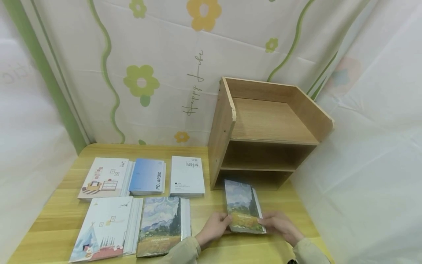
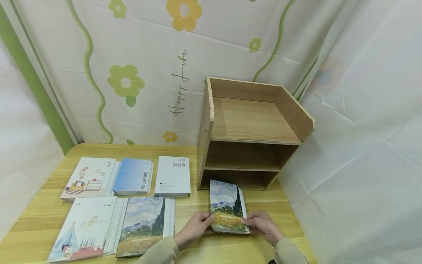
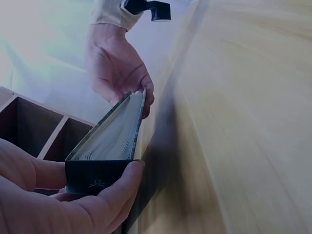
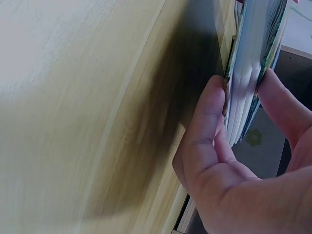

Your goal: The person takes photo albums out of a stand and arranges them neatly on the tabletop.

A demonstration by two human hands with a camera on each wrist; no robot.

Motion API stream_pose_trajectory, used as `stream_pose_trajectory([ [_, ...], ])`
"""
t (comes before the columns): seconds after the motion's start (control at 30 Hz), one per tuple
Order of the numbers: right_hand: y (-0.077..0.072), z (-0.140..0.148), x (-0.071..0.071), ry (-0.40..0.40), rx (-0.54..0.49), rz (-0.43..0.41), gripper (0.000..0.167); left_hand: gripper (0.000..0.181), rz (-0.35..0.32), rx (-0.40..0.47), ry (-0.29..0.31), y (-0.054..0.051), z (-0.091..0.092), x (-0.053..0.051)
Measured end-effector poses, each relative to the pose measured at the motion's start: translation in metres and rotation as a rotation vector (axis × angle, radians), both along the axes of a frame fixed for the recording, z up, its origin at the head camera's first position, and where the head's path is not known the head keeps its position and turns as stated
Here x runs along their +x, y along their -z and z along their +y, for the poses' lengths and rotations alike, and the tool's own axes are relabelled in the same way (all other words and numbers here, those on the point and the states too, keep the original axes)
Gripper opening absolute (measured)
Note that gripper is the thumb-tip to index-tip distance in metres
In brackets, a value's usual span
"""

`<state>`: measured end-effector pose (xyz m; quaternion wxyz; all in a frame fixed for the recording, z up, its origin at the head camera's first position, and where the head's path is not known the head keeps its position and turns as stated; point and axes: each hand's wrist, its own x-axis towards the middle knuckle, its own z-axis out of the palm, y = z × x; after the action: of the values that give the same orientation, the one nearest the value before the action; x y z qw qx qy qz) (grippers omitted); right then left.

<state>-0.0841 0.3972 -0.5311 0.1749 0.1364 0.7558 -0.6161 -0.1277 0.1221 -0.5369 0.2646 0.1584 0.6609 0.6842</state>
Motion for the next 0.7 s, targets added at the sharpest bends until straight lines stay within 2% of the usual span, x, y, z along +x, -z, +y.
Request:
stream_pose_trajectory([
  [0.47, -0.001, -0.004, -0.002, -0.020, -0.031, 0.007, 0.021, 0.041, -0.067, 0.025, 0.013, -0.006, -0.012, 0.008],
  [0.7, -0.003, -0.008, -0.003, -0.029, 0.014, 0.003, 0.022, 0.034, -0.083, 0.019, 0.000, -0.008, -0.015, 0.010],
])
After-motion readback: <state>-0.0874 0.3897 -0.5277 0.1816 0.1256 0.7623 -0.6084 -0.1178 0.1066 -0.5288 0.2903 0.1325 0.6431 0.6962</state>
